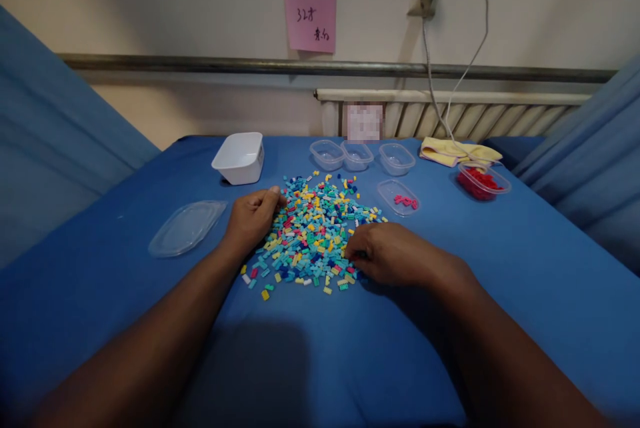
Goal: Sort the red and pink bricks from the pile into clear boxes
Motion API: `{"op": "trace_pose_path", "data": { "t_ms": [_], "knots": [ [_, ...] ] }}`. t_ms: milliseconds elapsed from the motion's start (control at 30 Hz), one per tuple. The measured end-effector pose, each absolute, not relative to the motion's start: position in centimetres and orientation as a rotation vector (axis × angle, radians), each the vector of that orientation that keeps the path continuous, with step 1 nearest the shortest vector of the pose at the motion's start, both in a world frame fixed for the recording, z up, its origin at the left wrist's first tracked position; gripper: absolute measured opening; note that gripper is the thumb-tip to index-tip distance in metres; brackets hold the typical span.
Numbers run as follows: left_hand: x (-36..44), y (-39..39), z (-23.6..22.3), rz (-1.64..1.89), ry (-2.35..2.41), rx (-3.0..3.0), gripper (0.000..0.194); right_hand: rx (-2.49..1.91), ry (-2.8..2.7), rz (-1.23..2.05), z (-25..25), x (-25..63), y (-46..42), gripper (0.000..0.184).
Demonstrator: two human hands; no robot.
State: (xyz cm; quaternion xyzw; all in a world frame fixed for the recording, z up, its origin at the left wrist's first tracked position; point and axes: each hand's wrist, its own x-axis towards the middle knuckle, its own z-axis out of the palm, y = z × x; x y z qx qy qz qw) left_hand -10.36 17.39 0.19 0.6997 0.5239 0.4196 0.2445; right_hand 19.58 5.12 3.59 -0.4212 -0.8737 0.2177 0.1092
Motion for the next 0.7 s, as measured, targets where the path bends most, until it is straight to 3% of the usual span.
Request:
{"op": "trace_pose_path", "data": {
  "t_ms": [300, 700],
  "knots": [
    [-10.3, 17.3, 0.4, 1.130, 1.432, 1.908, 0.055, -1.556, -2.578, 0.600, 4.7, 18.3, 4.3, 0.021],
    [-10.2, 17.2, 0.3, 1.145, 1.408, 1.895, 0.055, -1.498, -2.453, 0.738, 5.0, 18.5, 4.4, 0.017]
  ]
}}
